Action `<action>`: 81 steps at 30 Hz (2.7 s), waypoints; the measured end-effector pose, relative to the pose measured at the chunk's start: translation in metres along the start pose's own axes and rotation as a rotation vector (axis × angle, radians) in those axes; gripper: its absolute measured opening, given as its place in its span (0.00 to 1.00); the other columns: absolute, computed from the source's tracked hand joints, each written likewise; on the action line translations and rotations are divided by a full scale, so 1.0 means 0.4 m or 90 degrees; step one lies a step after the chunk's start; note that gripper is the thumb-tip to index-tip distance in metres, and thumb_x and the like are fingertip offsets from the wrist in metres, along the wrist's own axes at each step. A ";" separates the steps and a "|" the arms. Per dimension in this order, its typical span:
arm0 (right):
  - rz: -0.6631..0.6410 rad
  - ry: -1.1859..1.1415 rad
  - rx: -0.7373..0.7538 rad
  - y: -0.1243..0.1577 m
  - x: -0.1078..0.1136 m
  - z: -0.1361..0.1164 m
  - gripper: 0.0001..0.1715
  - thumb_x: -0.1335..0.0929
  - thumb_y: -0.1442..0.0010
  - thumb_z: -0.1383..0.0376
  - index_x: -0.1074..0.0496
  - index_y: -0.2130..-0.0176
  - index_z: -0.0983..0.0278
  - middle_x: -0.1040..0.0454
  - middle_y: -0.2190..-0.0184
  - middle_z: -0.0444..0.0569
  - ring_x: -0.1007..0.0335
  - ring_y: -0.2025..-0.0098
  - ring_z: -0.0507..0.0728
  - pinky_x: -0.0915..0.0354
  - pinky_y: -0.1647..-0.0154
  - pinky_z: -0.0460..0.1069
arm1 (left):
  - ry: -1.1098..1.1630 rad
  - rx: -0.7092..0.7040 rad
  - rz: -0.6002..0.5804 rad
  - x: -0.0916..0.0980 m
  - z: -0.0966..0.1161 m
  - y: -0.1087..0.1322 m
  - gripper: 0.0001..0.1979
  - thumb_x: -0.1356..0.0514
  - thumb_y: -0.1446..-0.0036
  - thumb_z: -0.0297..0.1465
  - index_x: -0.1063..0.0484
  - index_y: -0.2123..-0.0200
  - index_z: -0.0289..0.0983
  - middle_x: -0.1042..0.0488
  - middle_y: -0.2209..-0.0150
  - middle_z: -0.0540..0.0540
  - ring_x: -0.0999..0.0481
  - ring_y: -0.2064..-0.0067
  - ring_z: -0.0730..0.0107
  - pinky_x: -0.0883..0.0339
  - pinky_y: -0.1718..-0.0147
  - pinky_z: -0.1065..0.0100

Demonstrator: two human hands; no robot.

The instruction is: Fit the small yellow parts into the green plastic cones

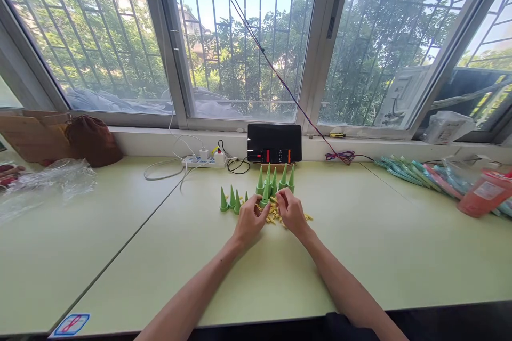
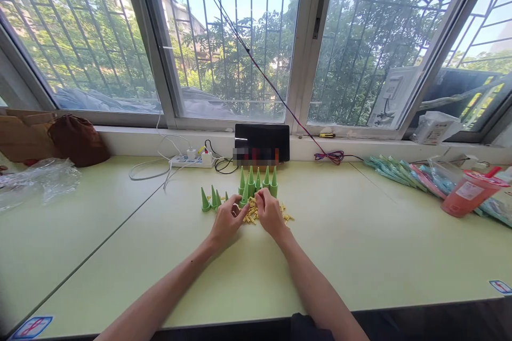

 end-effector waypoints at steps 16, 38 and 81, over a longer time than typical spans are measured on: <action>-0.053 0.005 0.034 0.008 -0.022 -0.025 0.12 0.41 0.34 0.59 0.37 0.67 0.62 0.33 0.76 0.43 0.38 0.77 0.51 0.42 0.74 0.44 | -0.049 0.000 0.002 -0.003 -0.006 0.004 0.14 0.41 0.47 0.38 0.44 0.73 0.39 0.41 0.80 0.56 0.42 0.77 0.76 0.48 0.77 0.73; -0.083 0.017 0.027 0.009 -0.032 -0.017 0.13 0.40 0.35 0.59 0.36 0.68 0.62 0.35 0.78 0.42 0.40 0.78 0.51 0.43 0.75 0.45 | -0.110 -0.015 0.020 0.006 -0.004 0.008 0.12 0.41 0.49 0.35 0.44 0.74 0.39 0.43 0.80 0.57 0.45 0.78 0.75 0.50 0.77 0.73; -0.016 -0.071 -0.094 0.007 -0.020 0.031 0.17 0.39 0.36 0.52 0.36 0.67 0.61 0.37 0.82 0.40 0.40 0.83 0.51 0.42 0.80 0.46 | 0.007 -0.068 -0.018 0.003 0.005 0.000 0.10 0.41 0.45 0.32 0.31 0.59 0.37 0.34 0.65 0.48 0.32 0.72 0.75 0.34 0.73 0.71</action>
Point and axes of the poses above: each hand's wrist, its own y-axis away from the middle knuckle, its own x-axis out of the back of the hand, z = x × y, the point moved 7 cm from there along -y, towards the middle knuckle
